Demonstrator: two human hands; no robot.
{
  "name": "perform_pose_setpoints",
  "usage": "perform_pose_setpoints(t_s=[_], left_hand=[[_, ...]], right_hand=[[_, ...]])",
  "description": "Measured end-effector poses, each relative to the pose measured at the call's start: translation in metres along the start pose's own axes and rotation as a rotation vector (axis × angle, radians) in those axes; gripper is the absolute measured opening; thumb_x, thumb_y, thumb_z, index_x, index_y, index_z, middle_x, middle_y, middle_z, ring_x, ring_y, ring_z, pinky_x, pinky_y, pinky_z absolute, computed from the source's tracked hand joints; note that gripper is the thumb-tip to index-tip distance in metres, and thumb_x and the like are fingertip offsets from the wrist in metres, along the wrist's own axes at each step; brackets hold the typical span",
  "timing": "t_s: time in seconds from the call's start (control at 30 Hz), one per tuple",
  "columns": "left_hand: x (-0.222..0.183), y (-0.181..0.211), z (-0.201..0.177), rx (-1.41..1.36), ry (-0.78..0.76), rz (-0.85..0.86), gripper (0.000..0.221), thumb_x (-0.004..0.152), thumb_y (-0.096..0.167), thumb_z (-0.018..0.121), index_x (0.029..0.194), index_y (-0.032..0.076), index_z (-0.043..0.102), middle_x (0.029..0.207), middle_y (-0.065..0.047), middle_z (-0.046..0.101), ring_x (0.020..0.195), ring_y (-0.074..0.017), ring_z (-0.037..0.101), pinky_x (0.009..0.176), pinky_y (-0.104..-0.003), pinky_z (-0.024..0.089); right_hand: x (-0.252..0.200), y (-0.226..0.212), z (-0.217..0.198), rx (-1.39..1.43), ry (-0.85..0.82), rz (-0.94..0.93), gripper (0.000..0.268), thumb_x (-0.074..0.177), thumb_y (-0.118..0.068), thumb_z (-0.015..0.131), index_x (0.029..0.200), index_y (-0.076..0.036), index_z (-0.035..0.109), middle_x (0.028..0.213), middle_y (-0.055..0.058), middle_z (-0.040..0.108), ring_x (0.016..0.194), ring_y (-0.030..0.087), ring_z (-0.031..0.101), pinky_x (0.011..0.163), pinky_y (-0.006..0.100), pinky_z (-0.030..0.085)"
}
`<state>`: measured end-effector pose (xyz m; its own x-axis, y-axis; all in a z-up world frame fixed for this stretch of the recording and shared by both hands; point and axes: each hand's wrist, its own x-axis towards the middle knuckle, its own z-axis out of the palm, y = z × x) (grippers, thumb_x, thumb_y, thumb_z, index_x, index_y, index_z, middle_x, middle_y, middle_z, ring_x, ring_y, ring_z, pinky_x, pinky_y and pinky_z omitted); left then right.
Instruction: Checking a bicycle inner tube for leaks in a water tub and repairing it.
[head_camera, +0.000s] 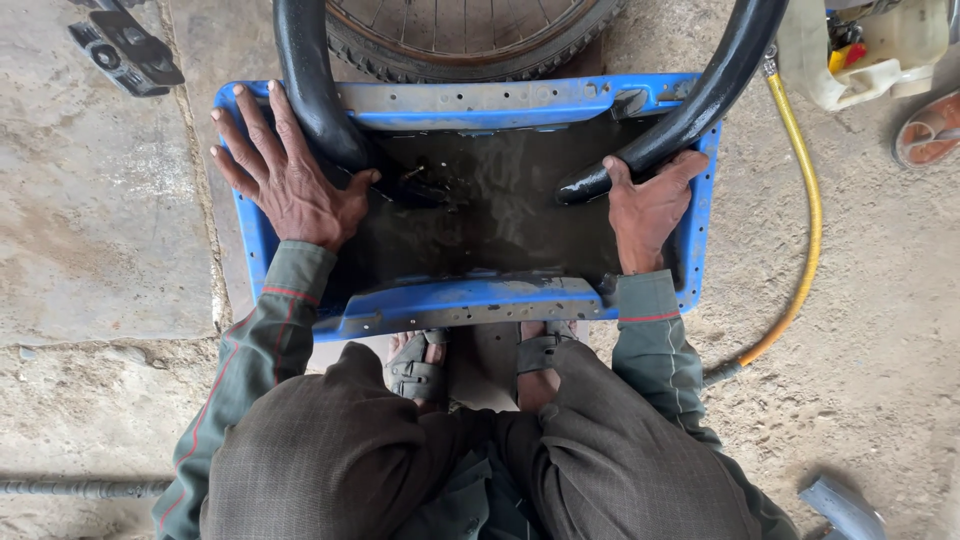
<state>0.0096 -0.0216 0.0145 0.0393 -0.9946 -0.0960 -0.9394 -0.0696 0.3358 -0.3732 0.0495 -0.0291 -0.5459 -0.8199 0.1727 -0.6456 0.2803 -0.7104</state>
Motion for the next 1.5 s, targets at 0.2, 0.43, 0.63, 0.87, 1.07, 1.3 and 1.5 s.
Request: perform_pose_setpoints(t_s=[0.2, 0.43, 0.63, 0.87, 1.07, 1.3, 1.5], left_hand=[[0.000, 0.001, -0.002, 0.008, -0.010, -0.003, 0.139, 0.071, 0.057, 0.096, 0.169, 0.011, 0.009, 0.174, -0.025, 0.004, 0.158, -0.0496, -0.006, 0.124, -0.067, -0.007], [0.000, 0.001, -0.005, 0.011, -0.009, 0.005, 0.138, 0.071, 0.056, 0.095, 0.170, 0.011, 0.010, 0.174, -0.025, 0.006, 0.158, -0.0498, -0.004, 0.124, -0.068, -0.004], [-0.003, 0.001, -0.021, -0.015, -0.006, 0.041, 0.134, 0.067, 0.056, 0.094, 0.168, 0.013, 0.018, 0.171, -0.026, 0.013, 0.155, -0.0514, 0.003, 0.120, -0.069, 0.004], [0.008, 0.000, -0.049, -0.025, -0.042, 0.071, 0.135, 0.056, 0.058, 0.094, 0.165, 0.015, 0.026, 0.167, -0.026, 0.021, 0.152, -0.0509, 0.013, 0.118, -0.065, 0.014], [0.068, 0.000, -0.076, 0.064, -0.417, -0.019, 0.140, 0.050, 0.066, 0.093, 0.162, 0.016, 0.026, 0.158, -0.024, 0.029, 0.147, -0.0473, 0.022, 0.117, -0.064, 0.023], [0.177, 0.013, -0.046, -0.109, -0.379, 0.015, 0.097, 0.081, 0.064, 0.076, 0.146, 0.000, 0.045, 0.140, -0.027, 0.055, 0.136, -0.0407, 0.051, 0.115, -0.051, 0.042], [0.277, 0.021, 0.038, -0.071, -0.201, 0.112, 0.090, 0.085, 0.062, 0.075, 0.139, -0.004, 0.048, 0.142, -0.030, 0.050, 0.135, -0.0470, 0.043, 0.110, -0.058, 0.035]], right_hand=[[-0.001, -0.003, -0.001, 0.024, 0.009, 0.029, 0.073, 0.082, -0.011, 0.096, 0.118, 0.003, 0.034, 0.098, 0.018, 0.063, 0.087, 0.030, 0.066, 0.085, 0.041, 0.052], [-0.002, 0.005, -0.002, 0.098, -0.001, -0.044, 0.070, 0.085, -0.007, 0.095, 0.120, 0.003, 0.035, 0.101, 0.018, 0.063, 0.090, 0.029, 0.066, 0.087, 0.041, 0.052], [-0.002, 0.003, -0.006, 0.104, 0.003, 0.001, 0.070, 0.081, -0.010, 0.096, 0.118, 0.002, 0.038, 0.099, 0.017, 0.064, 0.086, 0.024, 0.066, 0.079, 0.038, 0.053], [-0.006, -0.001, -0.021, 0.171, -0.011, 0.061, 0.066, 0.082, -0.012, 0.093, 0.123, 0.001, 0.043, 0.090, 0.012, 0.068, 0.077, 0.017, 0.064, 0.069, 0.033, 0.054], [-0.006, -0.010, -0.040, 0.433, -0.025, 0.053, 0.083, 0.095, -0.016, 0.081, 0.156, 0.006, 0.028, 0.120, 0.016, 0.064, 0.108, 0.018, 0.066, 0.087, 0.031, 0.060], [0.037, -0.035, -0.054, 0.422, -0.131, 0.113, 0.075, 0.095, -0.012, 0.076, 0.156, 0.007, 0.038, 0.127, 0.015, 0.064, 0.109, 0.019, 0.064, 0.094, 0.031, 0.054], [0.066, -0.087, -0.051, 0.337, -0.218, 0.062, 0.079, 0.084, 0.000, 0.070, 0.158, 0.005, 0.041, 0.123, 0.010, 0.065, 0.104, 0.016, 0.065, 0.090, 0.028, 0.055]])
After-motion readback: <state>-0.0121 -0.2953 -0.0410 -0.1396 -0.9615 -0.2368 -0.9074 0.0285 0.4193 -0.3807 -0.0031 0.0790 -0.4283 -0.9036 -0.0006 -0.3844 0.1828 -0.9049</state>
